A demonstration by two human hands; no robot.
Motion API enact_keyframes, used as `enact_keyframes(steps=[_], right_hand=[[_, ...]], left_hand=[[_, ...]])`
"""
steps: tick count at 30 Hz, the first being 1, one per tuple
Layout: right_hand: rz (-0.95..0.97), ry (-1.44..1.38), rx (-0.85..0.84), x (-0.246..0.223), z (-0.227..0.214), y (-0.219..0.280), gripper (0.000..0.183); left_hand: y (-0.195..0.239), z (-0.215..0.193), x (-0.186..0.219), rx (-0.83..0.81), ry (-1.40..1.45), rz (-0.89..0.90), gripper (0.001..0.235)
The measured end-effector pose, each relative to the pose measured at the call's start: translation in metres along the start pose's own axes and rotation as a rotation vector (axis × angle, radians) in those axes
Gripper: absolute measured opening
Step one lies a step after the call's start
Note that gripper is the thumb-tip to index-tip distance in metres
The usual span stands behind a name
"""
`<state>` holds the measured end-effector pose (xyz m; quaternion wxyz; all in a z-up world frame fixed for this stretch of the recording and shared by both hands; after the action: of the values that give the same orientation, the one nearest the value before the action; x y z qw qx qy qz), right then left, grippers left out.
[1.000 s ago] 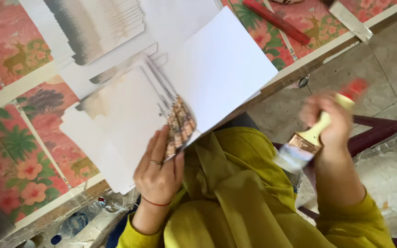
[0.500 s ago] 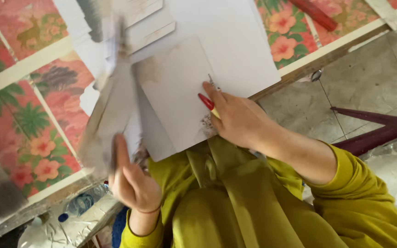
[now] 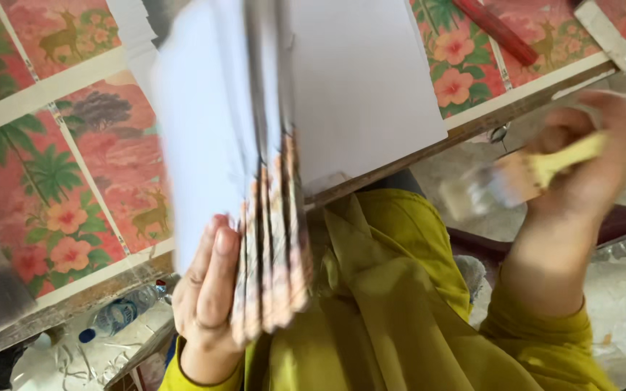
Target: The person applies glue to the edges of white paper sheets using a brush and then folds them. The person repeatedly dips the brush into a bowl of liquid and applies it to the paper before folding.
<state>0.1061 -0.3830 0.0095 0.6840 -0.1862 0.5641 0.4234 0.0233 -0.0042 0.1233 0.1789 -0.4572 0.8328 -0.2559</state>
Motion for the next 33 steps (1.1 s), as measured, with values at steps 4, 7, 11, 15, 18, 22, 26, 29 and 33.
enact_keyframes(steps=[4, 7, 11, 15, 18, 22, 26, 29, 33], right_hand=[[-0.395, -0.091, -0.316, 0.017, -0.028, 0.032, 0.05], [-0.798, 0.217, -0.212, 0.028, -0.058, 0.064, 0.028], [-1.258, 0.734, -0.837, 0.073, -0.016, 0.132, 0.008], [-1.249, 0.807, -0.928, 0.091, 0.019, 0.152, 0.019], [-0.992, 0.813, -1.015, 0.116, -0.04, 0.113, 0.026], [-1.066, 0.863, -0.83, 0.078, -0.033, 0.111, 0.011], [-1.259, 0.7, -0.766, 0.071, 0.014, 0.147, 0.003], [-1.236, 0.624, -0.767, 0.076, 0.002, 0.138, 0.003], [-0.996, 0.794, -0.848, 0.112, -0.075, 0.084, 0.013]], left_hand=[[-0.012, 0.071, -0.01, -0.256, 0.332, -0.086, 0.037], [0.005, 0.117, 0.002, -0.396, 0.129, -0.025, 0.051], [0.01, 0.11, 0.015, -0.244, 0.063, 0.013, 0.045], [0.005, 0.107, 0.019, -0.171, -0.04, -0.023, 0.046], [0.006, 0.108, 0.021, -0.201, -0.07, -0.041, 0.047], [0.009, 0.111, 0.021, -0.223, -0.076, -0.05, 0.05], [0.007, 0.11, 0.022, -0.224, -0.072, -0.037, 0.051], [0.007, 0.111, 0.023, -0.224, -0.071, -0.023, 0.051], [0.01, 0.114, 0.02, -0.206, -0.042, -0.01, 0.049]])
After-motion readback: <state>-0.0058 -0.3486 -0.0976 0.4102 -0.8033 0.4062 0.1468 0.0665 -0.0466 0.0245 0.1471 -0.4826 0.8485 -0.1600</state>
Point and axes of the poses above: each hand's wrist, its own y-axis away from the middle knuckle, its own z-axis out of the palm, x = y × z, the point moved 9 cm from there along -y, towards the middle knuckle, and after that the axes turned 14 degrees about -x, right-handed, at the moved point
